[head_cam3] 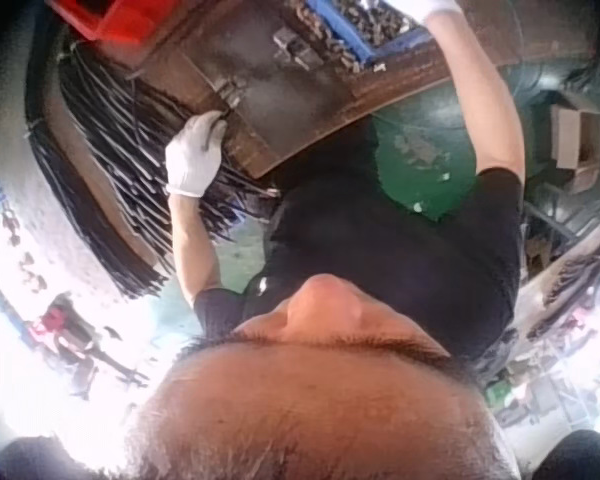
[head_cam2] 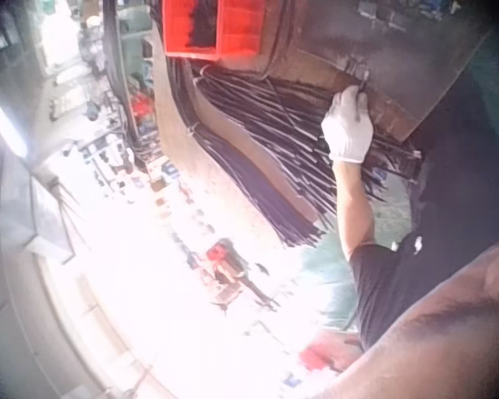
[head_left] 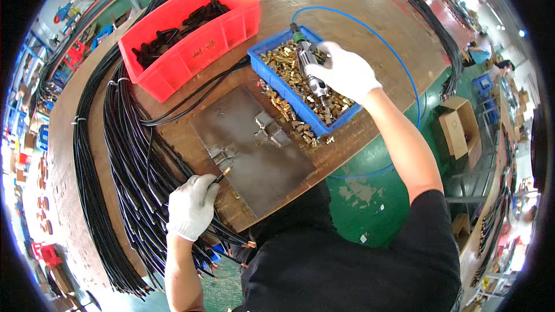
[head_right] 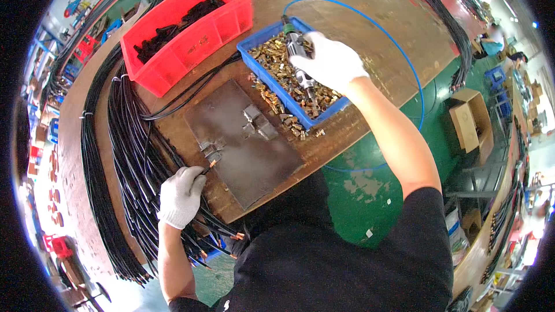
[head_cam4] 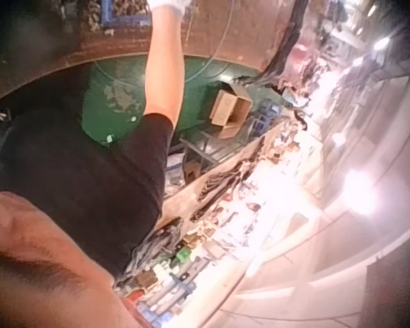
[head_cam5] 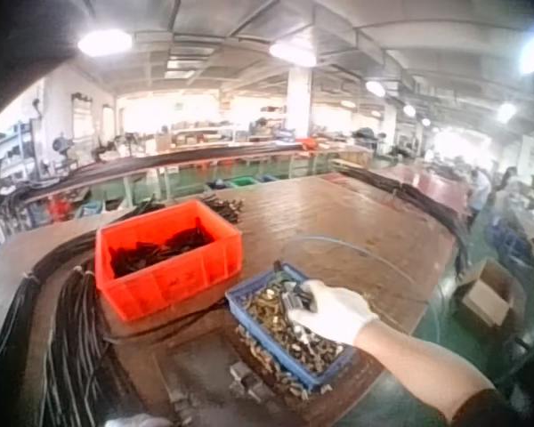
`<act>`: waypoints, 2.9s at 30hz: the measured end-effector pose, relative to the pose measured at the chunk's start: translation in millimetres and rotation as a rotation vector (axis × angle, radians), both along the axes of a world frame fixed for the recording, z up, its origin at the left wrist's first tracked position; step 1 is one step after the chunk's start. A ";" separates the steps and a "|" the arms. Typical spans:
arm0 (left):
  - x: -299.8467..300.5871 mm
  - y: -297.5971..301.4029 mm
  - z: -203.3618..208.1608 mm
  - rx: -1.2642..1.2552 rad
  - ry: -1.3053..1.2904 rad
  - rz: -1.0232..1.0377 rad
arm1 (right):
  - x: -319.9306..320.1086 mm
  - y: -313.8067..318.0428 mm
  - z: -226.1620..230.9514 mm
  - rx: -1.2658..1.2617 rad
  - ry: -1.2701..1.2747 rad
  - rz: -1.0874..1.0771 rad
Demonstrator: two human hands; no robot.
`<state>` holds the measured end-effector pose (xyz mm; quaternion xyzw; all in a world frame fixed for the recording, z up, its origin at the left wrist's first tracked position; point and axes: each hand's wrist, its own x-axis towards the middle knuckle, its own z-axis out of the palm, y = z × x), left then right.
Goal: Manually assembling connectors and crimping them onto cable ends using a pneumatic tool on a workbench.
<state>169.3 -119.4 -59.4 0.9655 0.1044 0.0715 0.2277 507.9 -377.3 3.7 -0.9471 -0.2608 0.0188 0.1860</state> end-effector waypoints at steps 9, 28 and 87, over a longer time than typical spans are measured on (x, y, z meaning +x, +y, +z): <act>-1.0 3.3 -5.5 -0.029 -0.049 0.034 | 45.4 43.7 -12.7 -0.255 0.113 0.065; -1.2 3.7 -8.1 -0.034 -0.117 -0.015 | 57.3 -37.2 -7.6 -0.356 0.015 0.108; 7.4 8.7 3.2 0.029 -0.082 0.036 | 40.8 -5.8 -23.3 -0.410 -0.392 0.688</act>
